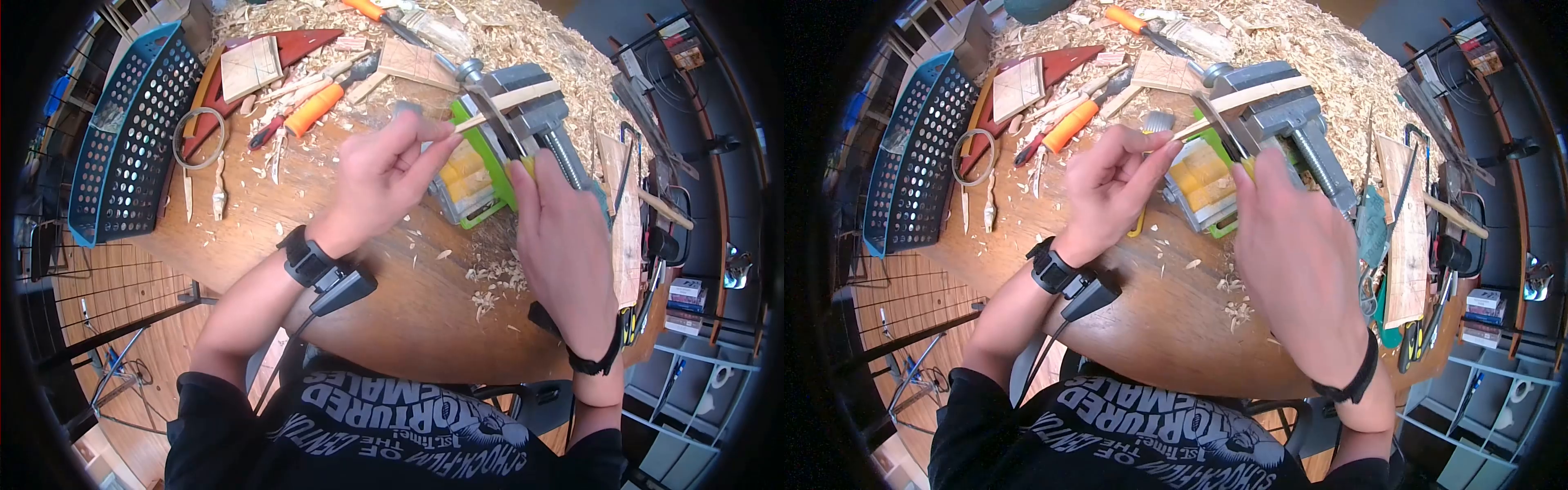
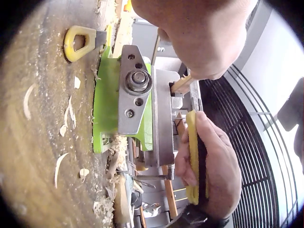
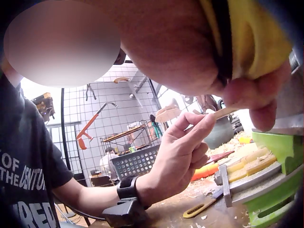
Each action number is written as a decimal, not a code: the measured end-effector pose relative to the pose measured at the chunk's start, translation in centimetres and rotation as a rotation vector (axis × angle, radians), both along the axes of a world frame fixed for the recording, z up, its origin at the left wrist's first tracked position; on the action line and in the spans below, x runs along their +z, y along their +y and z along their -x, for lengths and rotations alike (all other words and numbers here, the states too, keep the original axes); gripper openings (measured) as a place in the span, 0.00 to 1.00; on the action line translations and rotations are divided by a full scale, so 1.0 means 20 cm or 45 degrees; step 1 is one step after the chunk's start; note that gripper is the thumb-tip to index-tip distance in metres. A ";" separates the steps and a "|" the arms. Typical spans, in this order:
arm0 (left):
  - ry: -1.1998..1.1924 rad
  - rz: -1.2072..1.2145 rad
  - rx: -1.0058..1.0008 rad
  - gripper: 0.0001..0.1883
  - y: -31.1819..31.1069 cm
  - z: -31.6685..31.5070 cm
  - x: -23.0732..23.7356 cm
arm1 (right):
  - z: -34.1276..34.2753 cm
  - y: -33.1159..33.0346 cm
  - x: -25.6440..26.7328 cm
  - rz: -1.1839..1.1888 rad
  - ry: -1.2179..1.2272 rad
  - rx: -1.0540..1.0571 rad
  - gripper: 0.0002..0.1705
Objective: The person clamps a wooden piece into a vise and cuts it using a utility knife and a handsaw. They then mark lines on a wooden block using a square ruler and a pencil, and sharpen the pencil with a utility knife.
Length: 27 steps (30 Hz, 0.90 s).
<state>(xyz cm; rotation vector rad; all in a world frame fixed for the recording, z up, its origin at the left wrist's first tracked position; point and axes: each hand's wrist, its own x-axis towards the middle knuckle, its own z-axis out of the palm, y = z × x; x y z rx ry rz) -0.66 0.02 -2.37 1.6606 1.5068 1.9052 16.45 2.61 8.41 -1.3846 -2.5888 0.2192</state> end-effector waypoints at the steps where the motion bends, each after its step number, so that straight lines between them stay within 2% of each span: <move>1: -0.002 0.002 0.003 0.05 0.00 0.00 0.00 | -0.02 -0.02 0.01 0.002 -0.002 0.003 0.12; 7: 0.009 0.011 -0.030 0.05 0.00 0.00 0.00 | -0.08 -0.06 0.01 0.106 -0.007 -0.085 0.11; 12: -0.158 0.051 -0.102 0.07 -0.01 -0.02 0.00 | -0.07 -0.06 0.00 0.054 -0.015 -0.068 0.11; 27: -0.258 0.079 -0.154 0.04 0.00 -0.02 0.00 | 0.05 0.05 -0.02 0.034 0.077 0.045 0.14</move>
